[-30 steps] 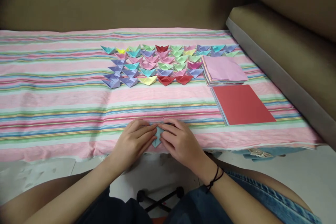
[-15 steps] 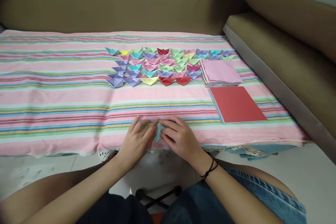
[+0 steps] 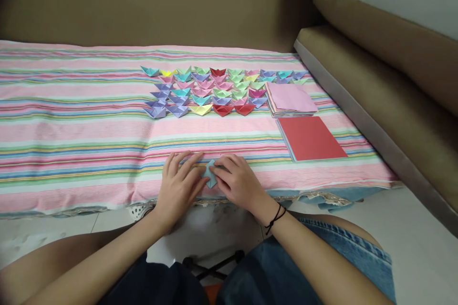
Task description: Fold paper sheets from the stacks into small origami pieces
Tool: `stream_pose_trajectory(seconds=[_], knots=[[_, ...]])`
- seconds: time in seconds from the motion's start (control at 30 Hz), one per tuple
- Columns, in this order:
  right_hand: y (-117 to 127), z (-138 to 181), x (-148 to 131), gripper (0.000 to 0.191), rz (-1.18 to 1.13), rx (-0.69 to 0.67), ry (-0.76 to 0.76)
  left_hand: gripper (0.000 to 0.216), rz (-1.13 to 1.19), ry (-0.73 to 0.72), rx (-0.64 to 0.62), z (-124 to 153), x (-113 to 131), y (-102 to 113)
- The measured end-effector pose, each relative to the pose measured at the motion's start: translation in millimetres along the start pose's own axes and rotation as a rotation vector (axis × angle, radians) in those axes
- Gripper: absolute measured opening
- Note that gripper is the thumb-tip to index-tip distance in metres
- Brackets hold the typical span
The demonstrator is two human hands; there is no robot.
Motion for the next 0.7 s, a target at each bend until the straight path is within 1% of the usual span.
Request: stream_pose_trajectory(seconds=[0.07,0.23,0.43,0.7], knots=[[-0.2,0.1,0.2,0.028,0.01,-0.002,0.005,0.01,0.012,-0.007,0.019,0.6,-1.7,2.0],[0.4,-0.1,-0.7,0.028,0.029,0.014,0.001,0.014,0.071,0.034,0.007,-0.2,-7.3,0.4],[-0.4,0.3,-1.6,0.027,0.019,0.042,-0.001,0.026,-0.02,-0.008,-0.057,-2.3,-5.1,-2.9],[-1.2,-0.4,-2.0,0.024,0.033,0.037,-0.002,0.037,-0.111,-0.062,-0.161,-5.0,-1.5,-6.7]])
Point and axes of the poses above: each hand's wrist, its own z-axis away from the middle knuckle, its own y-axis out of the back of the hand, x = y × z, the point moved 6 cm from there along -z, towards the middle knuckle, and after that the axes turned 10 degrees about -z, right-handed, at the moved point
